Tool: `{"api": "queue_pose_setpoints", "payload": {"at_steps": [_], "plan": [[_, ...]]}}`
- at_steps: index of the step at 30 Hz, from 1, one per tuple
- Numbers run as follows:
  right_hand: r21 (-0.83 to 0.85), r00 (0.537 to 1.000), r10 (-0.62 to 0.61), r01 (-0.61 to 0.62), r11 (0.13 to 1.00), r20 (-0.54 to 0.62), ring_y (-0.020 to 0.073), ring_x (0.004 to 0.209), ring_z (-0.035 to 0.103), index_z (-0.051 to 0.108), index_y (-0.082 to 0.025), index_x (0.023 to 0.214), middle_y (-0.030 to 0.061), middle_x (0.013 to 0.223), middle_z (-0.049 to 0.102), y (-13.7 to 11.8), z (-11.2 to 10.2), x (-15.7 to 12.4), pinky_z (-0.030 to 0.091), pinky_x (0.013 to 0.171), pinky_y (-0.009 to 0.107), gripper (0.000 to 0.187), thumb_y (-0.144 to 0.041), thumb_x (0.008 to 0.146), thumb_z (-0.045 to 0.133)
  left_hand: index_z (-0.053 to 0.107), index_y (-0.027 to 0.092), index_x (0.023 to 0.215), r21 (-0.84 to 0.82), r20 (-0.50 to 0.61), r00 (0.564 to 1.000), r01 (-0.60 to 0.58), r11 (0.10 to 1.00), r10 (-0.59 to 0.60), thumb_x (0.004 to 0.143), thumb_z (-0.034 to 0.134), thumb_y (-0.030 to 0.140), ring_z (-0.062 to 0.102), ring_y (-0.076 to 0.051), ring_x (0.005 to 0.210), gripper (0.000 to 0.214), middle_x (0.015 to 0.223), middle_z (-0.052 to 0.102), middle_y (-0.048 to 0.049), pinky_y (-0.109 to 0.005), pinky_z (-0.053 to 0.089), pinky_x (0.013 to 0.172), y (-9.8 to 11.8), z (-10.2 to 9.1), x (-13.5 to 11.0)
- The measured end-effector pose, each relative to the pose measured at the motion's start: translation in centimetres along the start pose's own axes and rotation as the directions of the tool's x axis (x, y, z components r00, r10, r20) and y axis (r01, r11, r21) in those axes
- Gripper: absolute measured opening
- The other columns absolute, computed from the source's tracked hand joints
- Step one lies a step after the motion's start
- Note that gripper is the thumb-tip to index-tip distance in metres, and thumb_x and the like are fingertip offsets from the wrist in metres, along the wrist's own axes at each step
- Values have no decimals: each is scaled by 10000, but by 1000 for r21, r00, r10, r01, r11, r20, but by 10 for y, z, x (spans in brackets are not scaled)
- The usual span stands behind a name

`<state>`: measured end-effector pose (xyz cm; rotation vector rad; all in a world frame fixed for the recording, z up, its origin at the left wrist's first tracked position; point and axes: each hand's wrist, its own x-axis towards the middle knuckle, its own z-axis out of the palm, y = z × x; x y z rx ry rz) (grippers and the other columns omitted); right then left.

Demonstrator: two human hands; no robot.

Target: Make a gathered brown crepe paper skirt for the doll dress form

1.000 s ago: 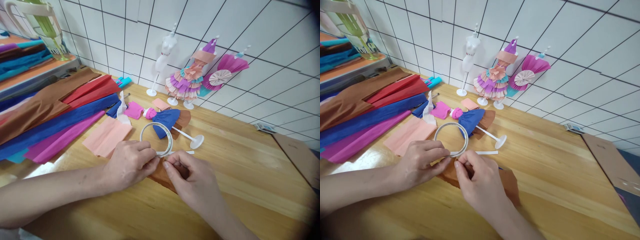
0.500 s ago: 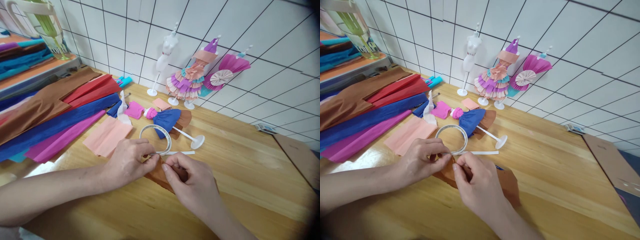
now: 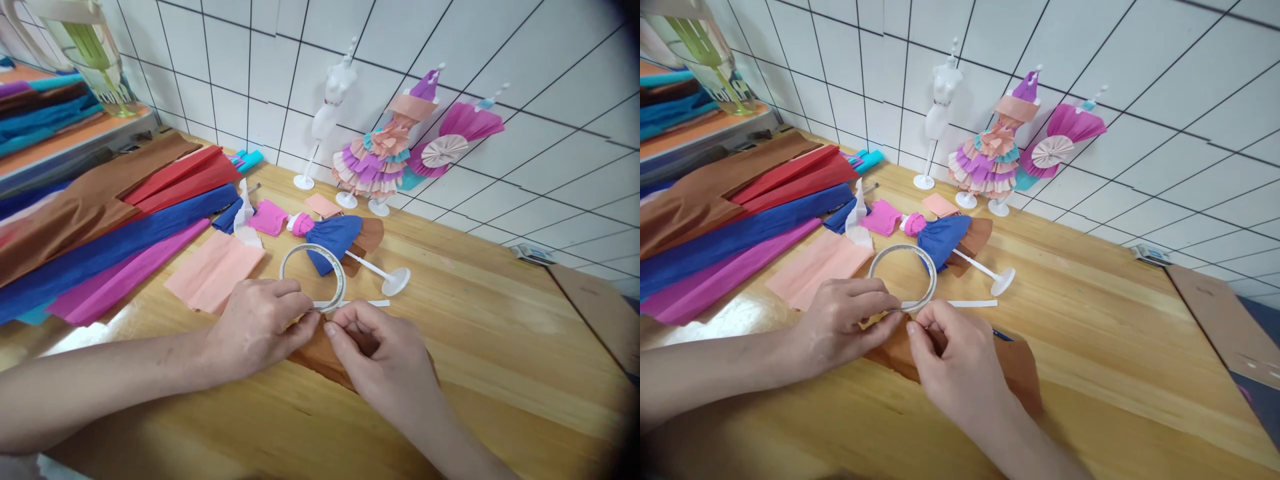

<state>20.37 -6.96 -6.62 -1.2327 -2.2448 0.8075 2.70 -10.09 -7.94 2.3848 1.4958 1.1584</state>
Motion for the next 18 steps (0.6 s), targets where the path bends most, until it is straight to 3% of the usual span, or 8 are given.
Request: {"api": "queue_pose_setpoints", "payload": {"at_steps": [7,18], "plan": [[106,996,94,-94,990,1,73,396,332,460,-207,584,-75,451,370,-1,0,1,255,369,195,204,-250,778,506,655,134,732,49,15,999,-34,998,34,885,487,179,506,-101,496,231,586,571,-9,-217,364,464,1,1,-1],[37,998,36,-34,999,-44,77,405,360,469,-209,583,-73,461,389,1,2,1,286,387,199,221,-244,796,513,641,139,708,111,20,996,-83,990,82,902,457,179,482,-100,487,271,573,561,-4,-229,350,459,1,0,-2]]}}
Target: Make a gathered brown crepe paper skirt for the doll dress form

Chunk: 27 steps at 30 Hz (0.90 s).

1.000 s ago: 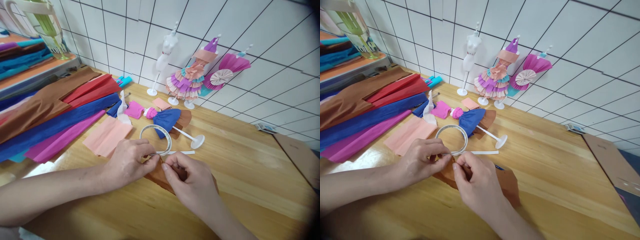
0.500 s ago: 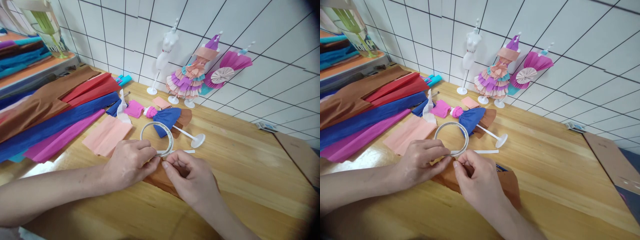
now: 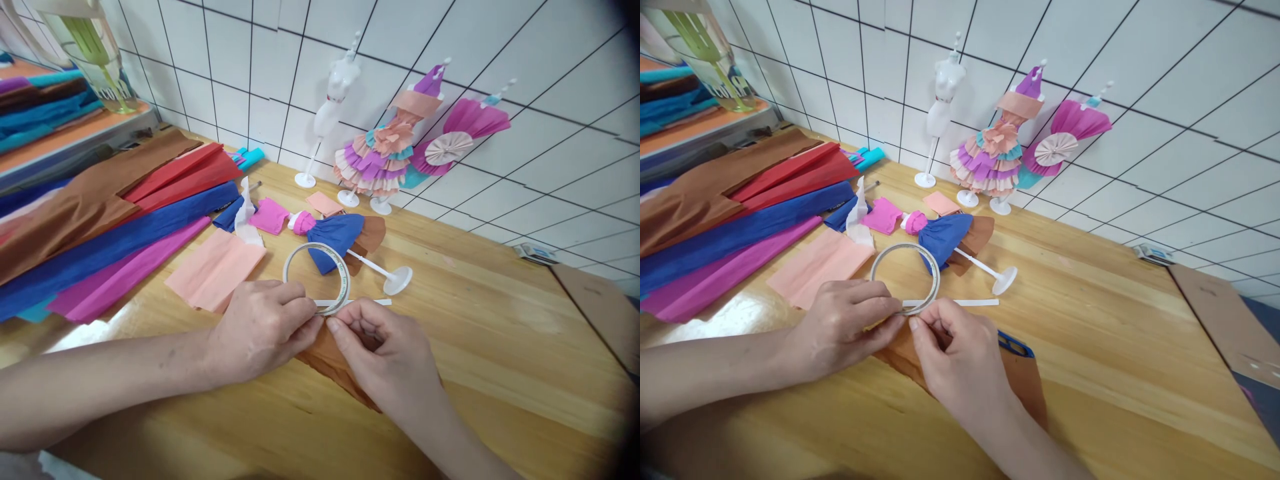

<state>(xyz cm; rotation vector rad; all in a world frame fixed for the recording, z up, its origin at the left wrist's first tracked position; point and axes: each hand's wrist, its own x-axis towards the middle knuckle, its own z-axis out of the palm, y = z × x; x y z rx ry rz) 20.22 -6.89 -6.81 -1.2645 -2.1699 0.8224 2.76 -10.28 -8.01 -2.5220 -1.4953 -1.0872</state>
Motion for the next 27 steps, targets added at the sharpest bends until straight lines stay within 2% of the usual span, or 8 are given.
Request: {"api": "queue_pose_setpoints", "payload": {"at_steps": [6,8,10,14,16,18,21,27], "plan": [[-133,985,-102,84,988,-136,64,369,305,409,-226,613,-107,448,331,4,2,-2,270,385,200,231,-226,770,579,622,149,676,4,49,999,-9,1000,9,899,450,179,464,-89,477,283,566,549,5,-220,336,456,-3,-1,1],[-150,978,-171,153,977,-120,69,374,318,512,-220,741,-106,466,368,6,2,-1,283,396,202,68,-214,798,549,608,150,662,-44,91,996,6,999,-2,899,450,184,468,-84,479,287,574,549,5,-216,338,454,-5,0,1],[-136,973,-225,217,967,-49,76,388,340,569,-209,851,-96,479,398,7,1,0,290,406,206,75,-200,839,495,622,149,702,-111,128,992,25,993,-11,906,454,196,495,-88,498,269,592,560,2,-213,365,468,-8,0,2],[-49,983,-182,181,982,-7,82,406,367,563,-200,741,-81,475,400,5,-4,4,291,414,210,137,-202,846,476,595,140,1087,-236,66,998,17,972,-1,935,482,288,607,-126,703,241,906,661,-74,-221,480,572,-10,-4,3],[27,992,-125,125,992,-14,85,415,389,550,-197,735,-76,485,420,2,-6,5,303,418,208,129,-212,840,478,459,152,1278,-269,-12,1000,4,963,-8,925,493,374,618,-155,852,418,1172,591,-148,-229,515,597,-7,-7,3],[110,996,-88,89,990,-16,93,440,424,547,-193,743,-64,509,457,0,-8,6,324,433,208,123,-231,840,480,375,176,1341,-303,-89,995,24,953,-54,916,493,415,609,-166,902,502,1243,528,-169,-213,517,558,-2,-10,3],[166,997,-70,73,983,-27,100,461,428,554,-188,753,-57,522,460,-2,-7,5,331,451,215,131,-245,842,479,383,193,1313,-357,-149,979,77,931,-138,922,498,364,607,-136,800,441,1126,564,-129,-174,484,486,4,-11,1],[163,993,-57,73,984,-102,93,450,381,529,-192,719,-64,513,426,0,-11,5,303,445,216,137,-245,838,488,343,173,1381,-256,-28,990,127,958,-139,932,470,324,501,-70,498,491,1009,647,-97,-183,424,438,-1,-17,4]]}}
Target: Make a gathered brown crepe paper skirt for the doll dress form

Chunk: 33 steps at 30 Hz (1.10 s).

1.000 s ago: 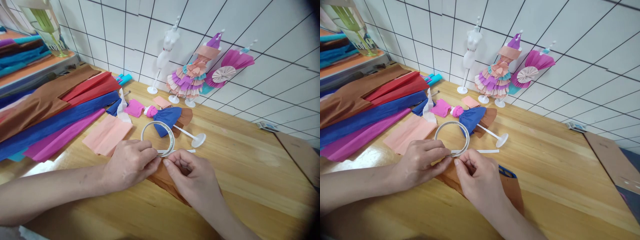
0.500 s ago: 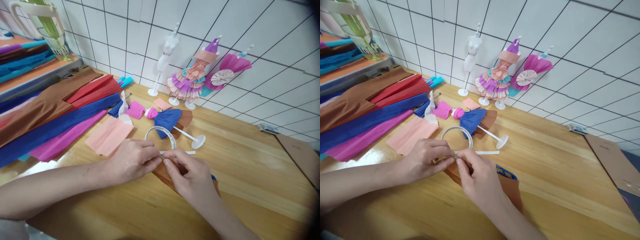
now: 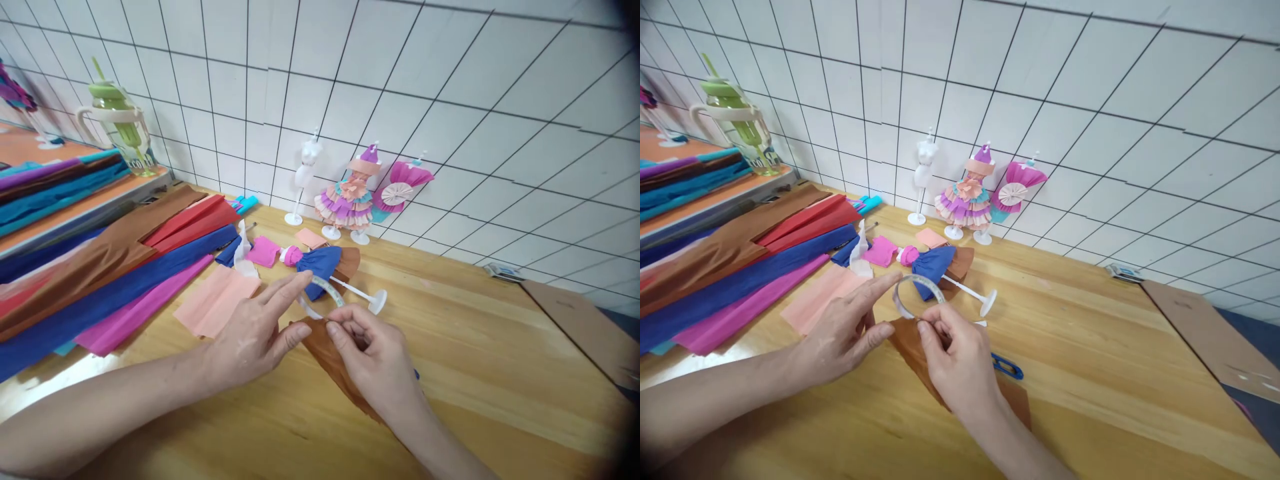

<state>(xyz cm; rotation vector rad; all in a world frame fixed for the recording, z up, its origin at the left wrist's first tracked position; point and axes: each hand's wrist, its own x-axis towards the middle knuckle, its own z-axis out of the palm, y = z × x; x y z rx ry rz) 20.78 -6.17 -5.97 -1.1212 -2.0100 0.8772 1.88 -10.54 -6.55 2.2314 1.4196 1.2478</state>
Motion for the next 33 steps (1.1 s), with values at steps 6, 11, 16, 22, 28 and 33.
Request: {"api": "queue_pose_setpoints", "payload": {"at_steps": [6,11,16,22,28,33], "plan": [[48,996,-15,19,999,-87,88,433,367,534,-196,715,-68,500,426,0,-6,1,306,433,210,143,-265,837,507,646,125,813,-139,180,910,399,906,-373,880,468,518,490,-83,478,436,640,605,-12,-191,372,452,5,-7,10],[51,994,-46,51,997,-97,99,466,427,547,-201,744,-55,531,478,4,-2,1,346,462,211,121,-260,844,513,638,118,741,-442,469,705,709,550,-532,732,631,467,454,-52,385,349,555,563,25,-169,304,377,4,6,13],[66,992,-37,46,997,-121,110,492,491,558,-199,752,-40,549,536,5,-7,6,378,484,214,112,-261,838,521,621,115,697,-512,541,662,748,422,-518,656,682,364,466,-38,363,259,643,646,-9,-160,289,349,-2,15,8],[101,995,-15,25,995,-101,107,484,485,568,-185,719,-31,544,532,3,-16,12,366,470,208,115,-264,797,533,611,120,741,-384,630,663,719,579,-405,769,572,386,469,-43,397,271,682,648,-18,-161,331,381,-13,16,4],[41,996,-14,17,999,-88,108,478,441,558,-191,708,-43,529,476,4,-16,11,337,464,217,120,-252,798,508,642,134,617,91,504,752,443,892,-425,731,586,140,486,-106,524,128,558,593,-8,-220,349,510,-7,-12,6],[-84,999,-45,47,995,23,98,462,390,546,-196,735,-71,512,410,0,-12,1,311,464,220,119,-236,829,485,663,137,1015,124,199,977,-105,987,79,898,536,324,601,-207,892,254,987,691,-110,-314,461,773,20,-37,22]]}}
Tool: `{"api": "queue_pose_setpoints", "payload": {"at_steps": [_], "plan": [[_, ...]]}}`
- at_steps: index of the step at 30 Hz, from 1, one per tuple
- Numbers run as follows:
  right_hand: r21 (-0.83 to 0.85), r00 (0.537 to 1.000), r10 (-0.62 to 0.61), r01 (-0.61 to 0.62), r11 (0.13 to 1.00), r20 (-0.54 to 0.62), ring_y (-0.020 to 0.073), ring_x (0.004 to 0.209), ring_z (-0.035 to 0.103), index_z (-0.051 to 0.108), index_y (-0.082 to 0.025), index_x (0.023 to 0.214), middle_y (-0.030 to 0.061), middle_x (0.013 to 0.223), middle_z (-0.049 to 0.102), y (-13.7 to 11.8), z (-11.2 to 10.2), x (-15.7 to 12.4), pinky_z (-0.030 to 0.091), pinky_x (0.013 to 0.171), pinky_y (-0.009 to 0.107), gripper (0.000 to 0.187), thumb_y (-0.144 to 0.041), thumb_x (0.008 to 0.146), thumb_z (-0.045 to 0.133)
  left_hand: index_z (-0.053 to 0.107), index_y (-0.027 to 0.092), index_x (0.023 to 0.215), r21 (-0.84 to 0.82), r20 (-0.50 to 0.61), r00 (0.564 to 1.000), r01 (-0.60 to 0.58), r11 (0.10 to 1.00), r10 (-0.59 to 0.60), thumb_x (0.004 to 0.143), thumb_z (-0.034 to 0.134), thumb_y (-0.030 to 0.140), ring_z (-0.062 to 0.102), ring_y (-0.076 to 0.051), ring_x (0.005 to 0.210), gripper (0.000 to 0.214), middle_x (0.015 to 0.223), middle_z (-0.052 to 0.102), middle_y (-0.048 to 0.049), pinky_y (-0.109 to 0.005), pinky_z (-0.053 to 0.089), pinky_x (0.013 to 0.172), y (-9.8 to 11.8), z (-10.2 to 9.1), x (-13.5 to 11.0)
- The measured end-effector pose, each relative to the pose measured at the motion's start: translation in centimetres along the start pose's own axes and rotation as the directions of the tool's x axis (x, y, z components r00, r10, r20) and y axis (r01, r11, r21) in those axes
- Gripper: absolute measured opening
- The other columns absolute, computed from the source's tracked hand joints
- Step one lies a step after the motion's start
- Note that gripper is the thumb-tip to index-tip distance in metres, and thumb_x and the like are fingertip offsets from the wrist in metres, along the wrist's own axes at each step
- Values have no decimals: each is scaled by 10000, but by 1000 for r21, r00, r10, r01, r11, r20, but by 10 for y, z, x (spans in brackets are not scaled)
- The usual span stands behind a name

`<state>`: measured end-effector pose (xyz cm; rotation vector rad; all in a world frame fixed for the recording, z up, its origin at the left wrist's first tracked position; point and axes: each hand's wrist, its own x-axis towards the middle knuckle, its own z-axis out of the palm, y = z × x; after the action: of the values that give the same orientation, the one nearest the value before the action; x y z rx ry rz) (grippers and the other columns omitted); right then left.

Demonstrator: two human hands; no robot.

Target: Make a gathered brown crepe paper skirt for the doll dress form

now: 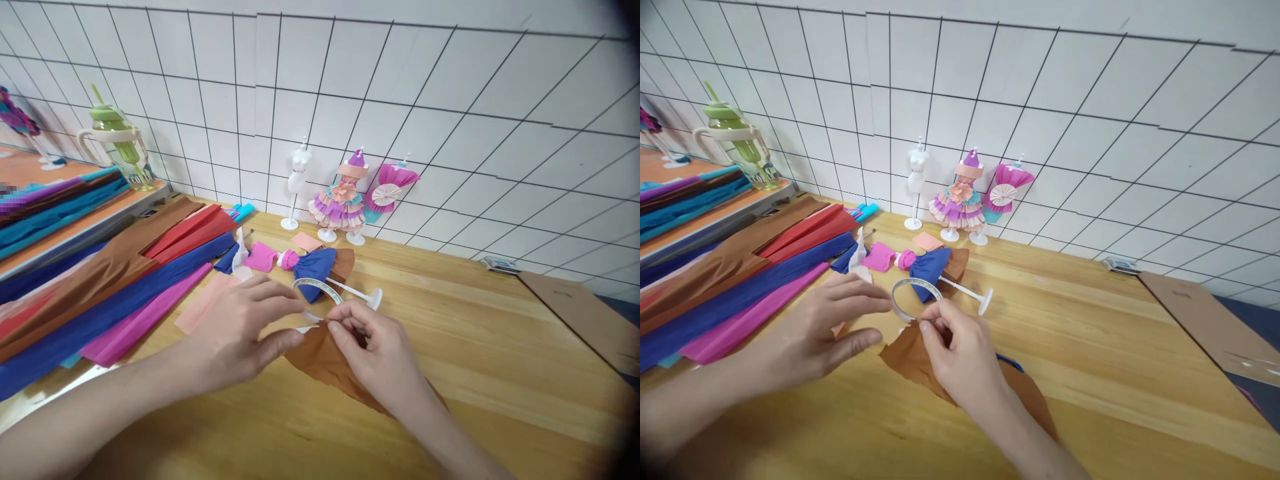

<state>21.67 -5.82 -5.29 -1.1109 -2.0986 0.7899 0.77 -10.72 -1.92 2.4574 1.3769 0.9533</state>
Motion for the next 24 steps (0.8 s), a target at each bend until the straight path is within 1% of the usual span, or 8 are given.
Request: {"api": "queue_pose_setpoints", "payload": {"at_steps": [1,3,7,11,17,20,22,24], "plan": [[-10,1000,-12,12,1000,22,96,463,386,542,-197,739,-73,514,407,-2,1,-2,312,466,219,113,-230,830,483,653,127,1037,29,-4,996,-94,995,94,887,550,389,581,-240,982,319,1067,674,-134,-356,452,852,2,-1,5],[-15,998,-28,29,999,56,95,462,379,540,-199,746,-76,515,399,-5,1,-4,310,463,217,110,-225,833,478,663,127,993,-8,76,984,-159,987,159,877,548,446,575,-259,1017,358,1044,682,-133,-392,433,911,2,2,15],[-12,995,-29,30,999,95,98,462,376,566,-196,760,-71,515,412,-7,-2,-4,305,454,222,122,-235,839,482,679,152,833,-212,322,941,-37,977,105,916,513,342,615,-186,819,265,755,679,-53,-289,462,772,-9,16,27],[-28,992,-7,10,1000,130,101,465,392,593,-197,749,-60,513,471,-4,-6,-2,324,464,224,149,-231,844,483,655,140,761,-317,444,894,90,944,64,916,497,269,558,-105,627,256,690,640,-3,-226,426,673,-21,23,29],[-37,988,-17,23,999,153,102,493,454,601,-198,772,-47,560,547,2,-2,0,369,493,219,131,-207,838,489,661,131,801,-407,509,861,235,882,5,871,558,354,471,-90,584,255,670,591,4,-190,350,535,-23,24,32],[-23,986,0,4,1000,165,102,483,438,600,-199,764,-50,546,528,1,-2,0,364,480,219,133,-212,836,488,635,123,729,-477,507,862,273,835,8,874,537,287,367,-64,531,240,589,469,39,-176,289,481,-21,26,33],[-5,983,11,-10,1000,185,104,484,440,600,-202,783,-50,548,525,-2,-4,0,367,479,221,127,-219,834,485,606,122,665,-480,498,867,294,827,-20,868,516,241,310,-60,516,251,557,391,51,-181,257,463,-20,27,33],[3,977,30,-32,999,211,109,477,445,607,-206,838,-50,547,521,-5,-7,-1,367,464,222,121,-234,825,491,602,125,650,-452,500,864,313,835,-53,848,511,205,319,-62,517,232,552,401,50,-188,256,466,-21,28,32]]}}
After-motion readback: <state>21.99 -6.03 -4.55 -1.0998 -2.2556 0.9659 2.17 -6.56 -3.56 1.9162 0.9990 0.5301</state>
